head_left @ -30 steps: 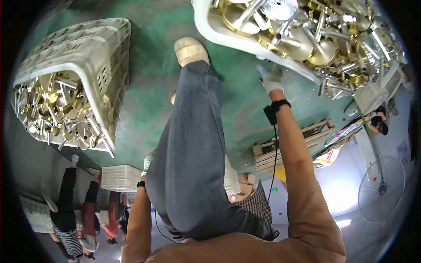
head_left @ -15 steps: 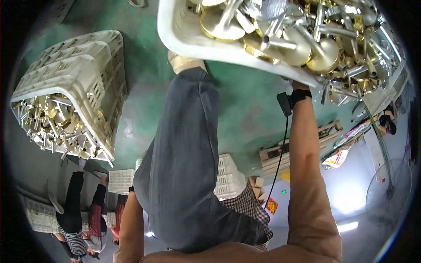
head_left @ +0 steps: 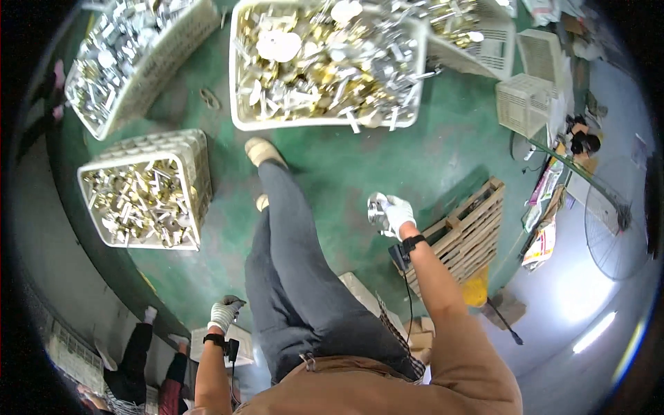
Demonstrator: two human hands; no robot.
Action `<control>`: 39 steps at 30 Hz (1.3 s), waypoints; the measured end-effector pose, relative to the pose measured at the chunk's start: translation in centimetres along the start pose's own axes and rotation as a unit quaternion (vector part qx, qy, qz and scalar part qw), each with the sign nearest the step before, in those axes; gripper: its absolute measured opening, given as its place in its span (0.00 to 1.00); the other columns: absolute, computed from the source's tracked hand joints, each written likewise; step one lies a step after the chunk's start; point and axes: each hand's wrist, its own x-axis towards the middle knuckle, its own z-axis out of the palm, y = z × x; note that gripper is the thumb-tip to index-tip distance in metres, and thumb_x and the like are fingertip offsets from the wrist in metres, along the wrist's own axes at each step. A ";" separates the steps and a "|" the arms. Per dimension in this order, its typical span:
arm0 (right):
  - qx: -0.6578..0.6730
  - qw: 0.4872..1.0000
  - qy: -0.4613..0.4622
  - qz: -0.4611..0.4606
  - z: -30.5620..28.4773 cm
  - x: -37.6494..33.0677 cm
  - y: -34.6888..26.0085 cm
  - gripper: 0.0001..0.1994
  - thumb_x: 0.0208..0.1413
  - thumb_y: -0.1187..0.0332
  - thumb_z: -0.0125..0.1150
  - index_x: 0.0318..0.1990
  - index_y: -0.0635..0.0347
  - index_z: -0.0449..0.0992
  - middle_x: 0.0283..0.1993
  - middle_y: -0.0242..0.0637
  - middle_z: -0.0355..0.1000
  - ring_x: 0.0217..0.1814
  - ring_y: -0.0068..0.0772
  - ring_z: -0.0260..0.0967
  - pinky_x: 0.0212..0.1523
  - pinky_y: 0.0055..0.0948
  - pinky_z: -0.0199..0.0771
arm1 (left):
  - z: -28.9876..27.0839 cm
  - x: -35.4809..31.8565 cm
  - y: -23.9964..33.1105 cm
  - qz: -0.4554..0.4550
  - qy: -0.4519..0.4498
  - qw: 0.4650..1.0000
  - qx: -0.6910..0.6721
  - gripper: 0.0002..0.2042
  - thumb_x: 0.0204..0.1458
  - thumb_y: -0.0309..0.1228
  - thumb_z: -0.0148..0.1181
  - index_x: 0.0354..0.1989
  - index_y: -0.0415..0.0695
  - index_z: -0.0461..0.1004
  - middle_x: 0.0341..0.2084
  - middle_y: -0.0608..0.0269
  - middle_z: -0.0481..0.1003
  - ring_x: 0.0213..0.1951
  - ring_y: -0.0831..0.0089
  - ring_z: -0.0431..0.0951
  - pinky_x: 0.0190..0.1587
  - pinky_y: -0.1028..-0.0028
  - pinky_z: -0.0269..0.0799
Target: The person unties a large white bag, empties its contents of metal components into plastic crates, and then sorts the components by hand. Finally, they pick up a crate of metal parts and pour them into another crate.
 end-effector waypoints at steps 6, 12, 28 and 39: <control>0.020 0.995 0.074 -0.062 -14.7 -8.3 3.2 0.18 0.59 0.59 0.62 0.51 0.62 0.78 0.41 0.39 0.80 0.34 0.30 0.73 0.37 0.34 0.75 | -0.1 -13.7 11.7 0.135 0.074 0.984 -0.088 0.12 0.47 0.28 0.68 0.39 0.39 0.78 0.21 0.65 0.74 0.18 0.78 0.69 0.19 0.76 0.67; -0.018 0.989 0.084 -0.123 -27.1 -8.4 -3.7 0.18 0.61 0.62 0.59 0.54 0.60 0.74 0.31 0.38 0.77 0.20 0.26 0.70 0.19 0.31 0.72 | 4.9 -22.5 20.1 0.288 0.030 0.938 -0.188 0.13 0.53 0.31 0.63 0.45 0.38 0.76 0.24 0.66 0.75 0.22 0.79 0.72 0.26 0.77 0.71; -0.004 0.959 0.072 -0.275 -62.6 12.7 -24.0 0.11 0.60 0.67 0.55 0.46 0.53 0.80 0.18 0.33 0.71 0.14 0.24 0.65 0.14 0.31 0.62 | 39.7 -42.4 59.8 0.424 -0.104 0.866 -0.246 0.19 0.61 0.37 0.54 0.56 0.38 0.70 0.42 0.63 0.76 0.39 0.76 0.77 0.40 0.75 0.75; -0.233 0.912 0.102 -0.321 -68.3 22.3 -35.3 0.28 0.57 0.53 0.57 0.63 0.56 0.67 0.56 0.58 0.70 0.59 0.56 0.68 0.58 0.40 0.68 | 57.5 -44.1 80.6 0.422 -0.221 0.804 -0.356 0.30 0.59 0.46 0.57 0.67 0.49 0.58 0.46 0.58 0.73 0.38 0.68 0.77 0.38 0.67 0.76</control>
